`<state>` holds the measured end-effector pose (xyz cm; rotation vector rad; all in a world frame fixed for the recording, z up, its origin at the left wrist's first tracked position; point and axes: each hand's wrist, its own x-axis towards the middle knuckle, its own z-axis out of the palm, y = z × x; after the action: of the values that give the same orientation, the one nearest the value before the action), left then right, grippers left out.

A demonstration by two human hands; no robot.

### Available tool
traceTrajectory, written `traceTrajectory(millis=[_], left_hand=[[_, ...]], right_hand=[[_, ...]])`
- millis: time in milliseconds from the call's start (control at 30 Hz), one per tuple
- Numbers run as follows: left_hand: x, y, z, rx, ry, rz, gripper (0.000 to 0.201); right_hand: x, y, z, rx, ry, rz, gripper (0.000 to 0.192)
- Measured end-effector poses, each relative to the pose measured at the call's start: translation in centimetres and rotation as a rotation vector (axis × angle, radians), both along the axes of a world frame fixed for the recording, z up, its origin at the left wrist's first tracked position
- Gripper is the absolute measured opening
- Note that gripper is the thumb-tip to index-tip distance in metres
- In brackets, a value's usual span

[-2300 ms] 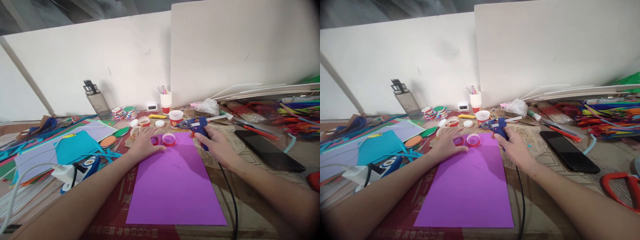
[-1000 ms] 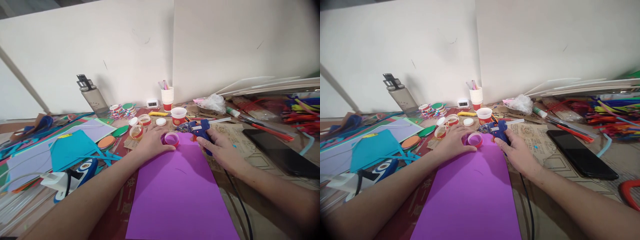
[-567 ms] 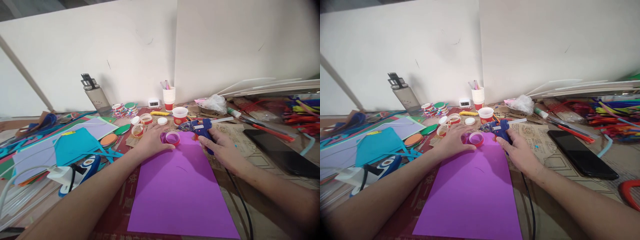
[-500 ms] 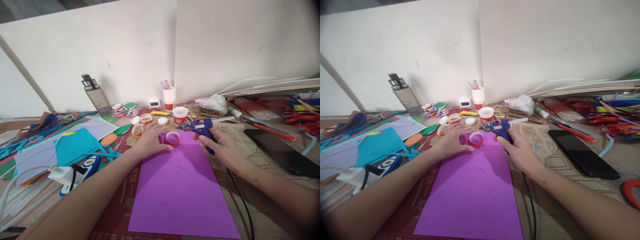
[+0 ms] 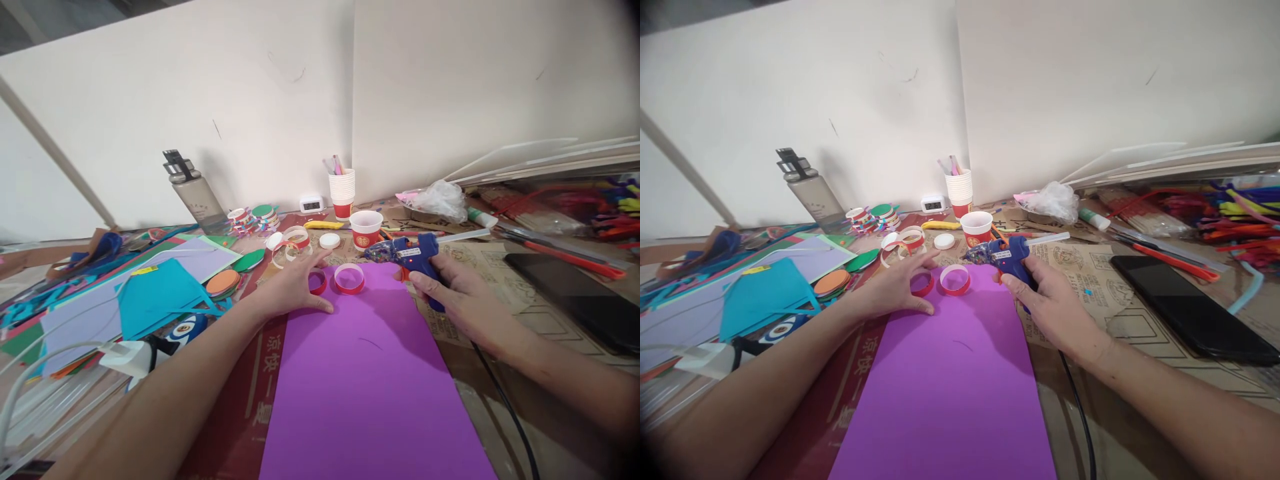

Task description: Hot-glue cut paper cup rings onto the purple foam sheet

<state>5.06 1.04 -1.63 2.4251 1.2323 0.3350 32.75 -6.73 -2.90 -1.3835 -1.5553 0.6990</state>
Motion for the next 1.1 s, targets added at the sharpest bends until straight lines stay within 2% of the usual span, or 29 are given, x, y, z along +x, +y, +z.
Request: traceTrajectory(millis=[100,233,400,500,633,700,933,1100], left_hand=[[-0.2,0.3,0.2,-0.042,-0.115,0.018,0.104],[-0.3,0.7,1.0,-0.068,-0.358,0.162,0.057],[-0.1,0.5,1.0,-0.007,-0.410,0.272,0.055],[0.4,0.1,0.4,0.037,-0.332,0.227,0.050],[1.4,-0.7,0.0,0.212,-0.080,0.060,0.056],[1.7,-1.1,0.0,0.286,-0.015,0.015,0.056],[1.9,-1.1,-0.7,0.359,-0.103,-0.120,0.021],[2.3,-1.1,-0.9,0.329,-0.108,-0.113,0.017]], right_hand=[[0.0,0.0,-0.2,0.004,-0.005,0.014,0.035],[0.1,0.0,-0.4,-0.021,-0.009,-0.007,0.038],[0.1,-0.1,-0.2,0.009,-0.054,-0.019,0.038],[0.1,-0.1,0.0,0.019,-0.058,-0.016,0.035],[-0.1,-0.2,0.3,0.012,-0.058,-0.010,0.033],[-0.2,-0.2,0.3,-0.003,-0.044,-0.013,0.033],[0.1,-0.1,0.0,0.019,-0.039,0.001,0.033],[0.0,-0.2,0.1,0.022,-0.049,-0.001,0.030]])
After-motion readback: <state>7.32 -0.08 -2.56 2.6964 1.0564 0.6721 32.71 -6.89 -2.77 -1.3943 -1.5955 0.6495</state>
